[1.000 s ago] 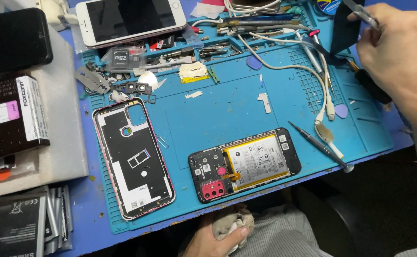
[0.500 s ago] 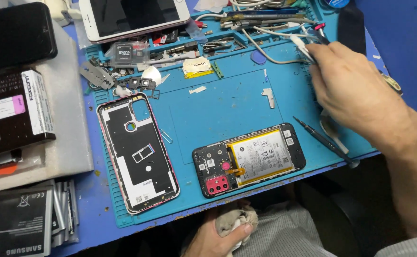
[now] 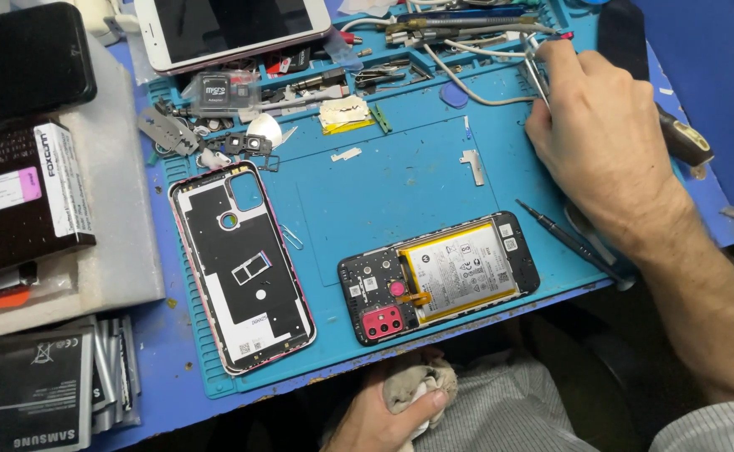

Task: Removing internal screws and prying off the mid-frame of a smartphone during disassembly.

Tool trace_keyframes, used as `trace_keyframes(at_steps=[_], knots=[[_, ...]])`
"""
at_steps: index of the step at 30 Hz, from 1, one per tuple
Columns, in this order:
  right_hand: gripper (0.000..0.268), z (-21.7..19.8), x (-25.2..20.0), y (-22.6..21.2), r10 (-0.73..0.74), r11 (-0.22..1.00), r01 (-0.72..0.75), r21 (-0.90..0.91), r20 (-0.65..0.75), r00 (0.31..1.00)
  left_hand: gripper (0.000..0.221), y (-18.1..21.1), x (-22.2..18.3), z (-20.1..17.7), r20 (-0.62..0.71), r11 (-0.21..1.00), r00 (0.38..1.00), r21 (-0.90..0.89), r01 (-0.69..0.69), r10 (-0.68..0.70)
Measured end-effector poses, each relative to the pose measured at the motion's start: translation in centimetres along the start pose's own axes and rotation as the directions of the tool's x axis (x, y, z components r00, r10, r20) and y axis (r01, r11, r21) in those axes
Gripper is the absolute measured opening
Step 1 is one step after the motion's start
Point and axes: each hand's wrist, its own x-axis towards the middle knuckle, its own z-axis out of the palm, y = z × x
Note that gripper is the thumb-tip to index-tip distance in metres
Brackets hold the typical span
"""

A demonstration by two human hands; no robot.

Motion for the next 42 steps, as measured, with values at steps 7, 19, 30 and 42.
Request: trace_keyframes(at_steps=[7, 19, 30, 42], knots=[[0.066, -0.9, -1.1, 1.2, -0.089, 0.968, 0.071, -0.241, -0.064, 0.994, 0.059, 0.7, -0.3, -0.2, 0.018, 0.999, 1.000, 0.033, -0.012, 0.011], [0.069, 5.9, -4.8, 16.8, 0.893, 0.077, -0.987, 0.139, 0.430, 0.130, 0.065, 3.4, -0.3, -0.1, -0.062, 0.851, 0.874, 0.203, 0.483, -0.482], [0.032, 0.4, -7.0, 11.3, 0.078, 0.918, -0.045, -0.395, 0.067, 0.995, 0.059, 3.1, -0.3, 0.6, -0.058, 0.896, 0.908, 0.148, 0.419, -0.415], [0.037, 20.7, -16.3, 35.3, 0.614, 0.645, -0.694, 0.320, 0.322, 0.720, 0.068, 3.3, -1.4, -0.3, 0.329, 0.946, 0.901, 0.065, -0.319, 0.281]])
